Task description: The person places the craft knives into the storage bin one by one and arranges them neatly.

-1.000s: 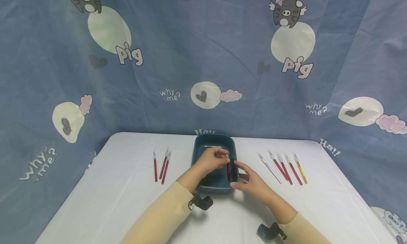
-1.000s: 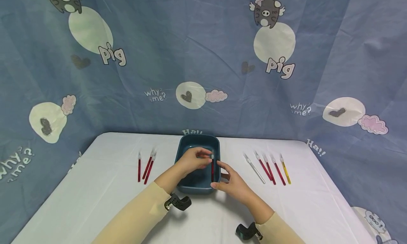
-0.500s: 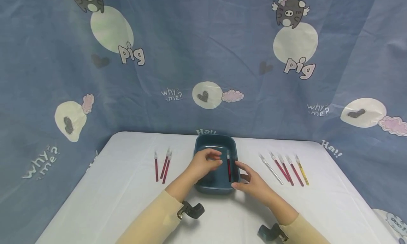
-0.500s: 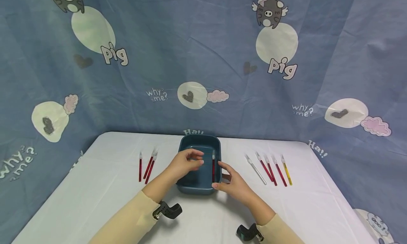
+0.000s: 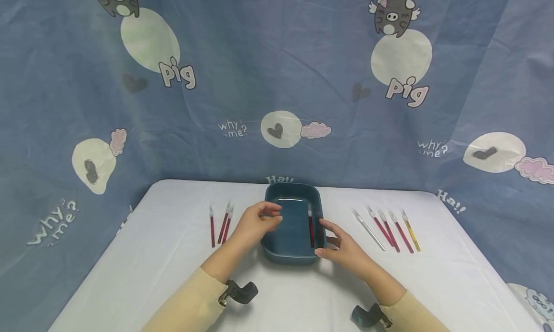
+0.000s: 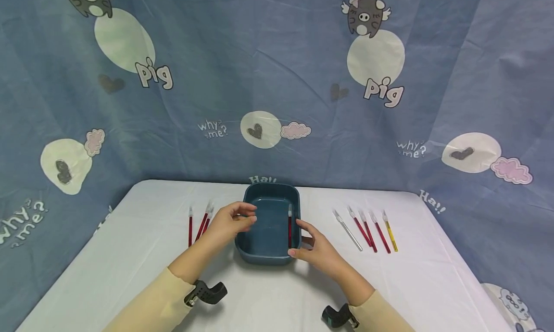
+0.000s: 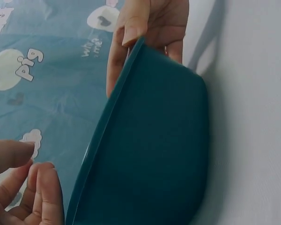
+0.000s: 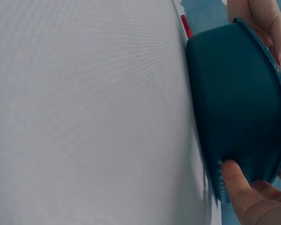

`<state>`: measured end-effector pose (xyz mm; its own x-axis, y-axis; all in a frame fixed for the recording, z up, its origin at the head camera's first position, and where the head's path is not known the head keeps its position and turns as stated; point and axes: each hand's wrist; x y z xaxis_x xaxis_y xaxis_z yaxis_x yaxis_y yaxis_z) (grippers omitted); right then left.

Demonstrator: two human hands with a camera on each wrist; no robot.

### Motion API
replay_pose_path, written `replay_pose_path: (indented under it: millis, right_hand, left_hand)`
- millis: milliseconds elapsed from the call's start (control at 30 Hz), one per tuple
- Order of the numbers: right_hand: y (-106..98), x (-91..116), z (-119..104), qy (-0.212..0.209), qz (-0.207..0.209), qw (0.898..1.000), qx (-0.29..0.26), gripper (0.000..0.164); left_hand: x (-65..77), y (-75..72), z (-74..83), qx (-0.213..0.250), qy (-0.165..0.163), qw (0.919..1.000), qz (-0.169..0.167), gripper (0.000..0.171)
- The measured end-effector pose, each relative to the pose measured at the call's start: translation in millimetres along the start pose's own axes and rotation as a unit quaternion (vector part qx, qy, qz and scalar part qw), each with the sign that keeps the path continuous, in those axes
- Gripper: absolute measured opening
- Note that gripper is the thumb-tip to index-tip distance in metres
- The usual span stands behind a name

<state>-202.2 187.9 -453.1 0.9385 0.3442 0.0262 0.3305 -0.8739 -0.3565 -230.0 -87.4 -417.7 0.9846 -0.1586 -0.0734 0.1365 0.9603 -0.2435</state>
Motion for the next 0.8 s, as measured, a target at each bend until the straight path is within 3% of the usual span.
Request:
replay_pose_path:
  millis: [200,500,800]
  right_hand:
    - [0,0,0,-0.004,-0.001,1.0,-0.006,0.083]
    - [0,0,0,-0.008,-0.001,1.0,-0.001,0.083]
    - [0,1,-2,-0.005,-0.004,1.0,-0.001,0.083]
  left_hand:
    - [6.2,-13.1,-2.7,0.003,0.002,0.9998,0.019,0.029]
    - [13.6,-32.6,-17.7,-0.038,-0.001,0.9983,0.043,0.028]
    - [17.5,-63.3,-28.8,-0.073,-0.037,0.9945,0.066,0.03]
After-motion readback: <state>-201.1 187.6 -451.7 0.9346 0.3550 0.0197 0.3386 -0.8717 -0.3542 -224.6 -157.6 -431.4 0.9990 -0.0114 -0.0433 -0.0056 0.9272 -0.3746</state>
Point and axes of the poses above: each hand's wrist, its own x-axis away from the middle knuckle, its own y-axis out of the palm, z = x × y, and after that the axes turned 1 degree about -y, right-handed
